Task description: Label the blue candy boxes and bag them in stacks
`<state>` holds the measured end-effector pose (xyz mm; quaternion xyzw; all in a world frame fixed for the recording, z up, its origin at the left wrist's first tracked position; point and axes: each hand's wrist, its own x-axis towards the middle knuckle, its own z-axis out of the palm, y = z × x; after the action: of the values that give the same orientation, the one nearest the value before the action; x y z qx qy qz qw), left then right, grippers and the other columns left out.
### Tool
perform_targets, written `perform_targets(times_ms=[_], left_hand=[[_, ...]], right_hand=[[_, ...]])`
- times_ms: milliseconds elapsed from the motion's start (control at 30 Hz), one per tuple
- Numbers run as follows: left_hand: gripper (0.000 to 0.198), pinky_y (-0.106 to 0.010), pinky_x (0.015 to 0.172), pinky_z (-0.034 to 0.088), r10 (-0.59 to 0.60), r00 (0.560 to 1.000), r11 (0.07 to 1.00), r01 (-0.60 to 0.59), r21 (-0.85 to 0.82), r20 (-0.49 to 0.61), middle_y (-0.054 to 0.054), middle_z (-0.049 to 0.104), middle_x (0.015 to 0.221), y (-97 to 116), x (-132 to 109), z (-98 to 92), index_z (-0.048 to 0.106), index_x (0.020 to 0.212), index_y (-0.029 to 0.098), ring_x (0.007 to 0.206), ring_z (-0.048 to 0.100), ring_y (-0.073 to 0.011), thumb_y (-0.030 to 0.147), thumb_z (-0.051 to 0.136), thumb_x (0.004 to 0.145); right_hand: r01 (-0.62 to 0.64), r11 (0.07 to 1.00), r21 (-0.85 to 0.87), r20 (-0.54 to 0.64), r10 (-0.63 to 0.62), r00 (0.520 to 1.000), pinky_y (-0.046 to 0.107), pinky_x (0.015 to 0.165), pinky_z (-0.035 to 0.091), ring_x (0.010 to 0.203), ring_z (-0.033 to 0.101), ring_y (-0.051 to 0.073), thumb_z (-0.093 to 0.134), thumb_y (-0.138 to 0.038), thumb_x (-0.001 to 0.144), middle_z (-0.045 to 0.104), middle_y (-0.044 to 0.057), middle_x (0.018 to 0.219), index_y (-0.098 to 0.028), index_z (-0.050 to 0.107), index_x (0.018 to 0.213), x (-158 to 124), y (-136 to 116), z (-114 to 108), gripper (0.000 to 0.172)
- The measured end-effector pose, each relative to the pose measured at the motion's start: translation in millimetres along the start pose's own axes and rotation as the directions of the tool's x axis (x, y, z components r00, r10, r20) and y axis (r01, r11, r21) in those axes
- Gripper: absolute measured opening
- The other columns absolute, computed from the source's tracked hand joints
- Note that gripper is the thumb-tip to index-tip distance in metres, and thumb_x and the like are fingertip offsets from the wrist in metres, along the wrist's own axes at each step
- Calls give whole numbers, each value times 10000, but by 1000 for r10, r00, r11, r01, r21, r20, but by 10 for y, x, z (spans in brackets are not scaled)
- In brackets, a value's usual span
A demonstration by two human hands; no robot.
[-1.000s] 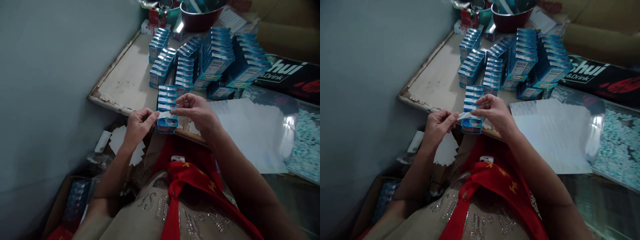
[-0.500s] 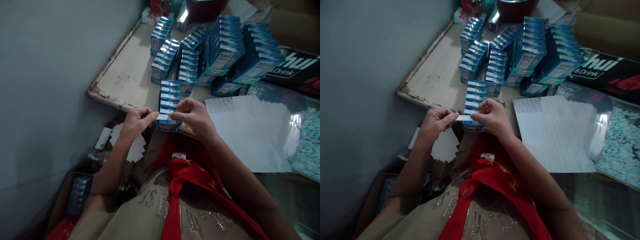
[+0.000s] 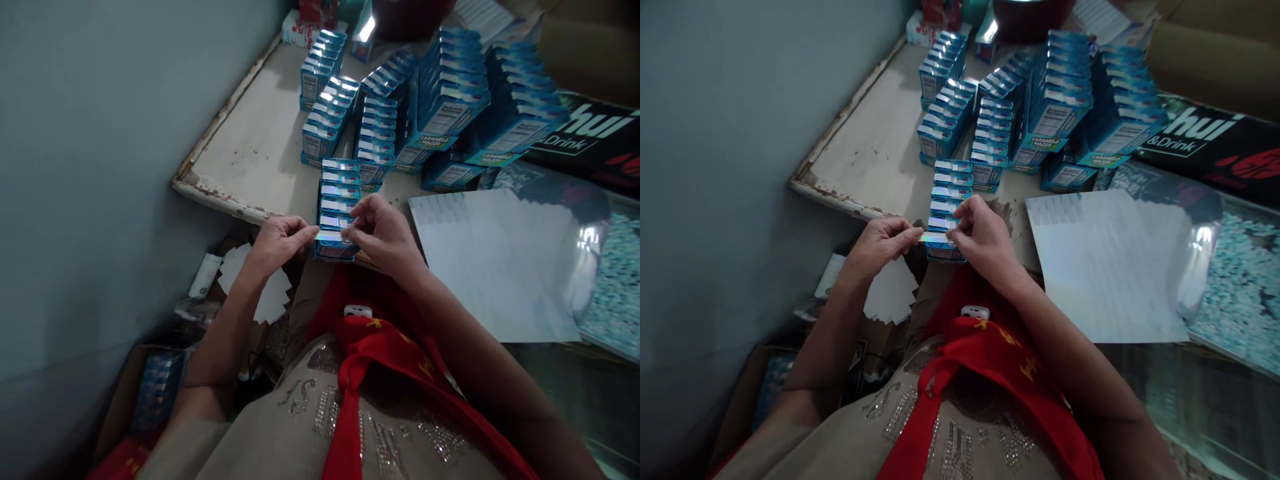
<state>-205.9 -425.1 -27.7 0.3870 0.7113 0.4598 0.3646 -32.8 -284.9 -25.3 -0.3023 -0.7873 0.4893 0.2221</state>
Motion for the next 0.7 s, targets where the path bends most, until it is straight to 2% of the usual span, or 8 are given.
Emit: perform_targets(times_ms=[400, 567, 633, 700], left_hand=[[388, -222, 474, 286, -65, 996, 987, 73, -141, 61, 40, 516, 560, -250, 95, 11, 614, 710, 189, 488, 396, -80, 534, 738, 837], [535, -229, 490, 263, -129, 985, 938, 159, -307, 117, 31, 513, 592, -420, 116, 177, 573, 672, 188, 511, 393, -79, 666, 802, 736], [621, -232, 487, 248, -177, 978, 913, 204, -354, 109, 38, 496, 576, -538, 87, 294, 518, 655, 201, 492, 359, -74, 758, 788, 697], [666, -235, 488, 260, -224, 974, 912, 214, -349, 12, 52, 467, 557, -660, 36, 395, 473, 655, 217, 486, 346, -79, 820, 755, 688]], right_hand=[[-2, 981, -192, 14, 5, 1000, 324, 665, 375, 663, 542, 159, 655, -201, 778, 591, -44, 731, -259, 499, 942, 8, -46, 76, 234], [-43, 942, -333, -66, 22, 998, 330, 634, 315, 654, 497, 176, 789, -301, 728, 540, -53, 697, -265, 518, 956, 29, 19, 31, 356], [-79, 961, -265, -55, 67, 996, 330, 612, 303, 630, 460, 171, 820, -386, 722, 488, -62, 673, -266, 516, 921, 10, 106, 4, 383], [-127, 988, -85, -32, 125, 992, 332, 608, 346, 635, 468, 170, 813, -478, 747, 480, -61, 690, -266, 522, 926, -29, 217, -12, 402]])
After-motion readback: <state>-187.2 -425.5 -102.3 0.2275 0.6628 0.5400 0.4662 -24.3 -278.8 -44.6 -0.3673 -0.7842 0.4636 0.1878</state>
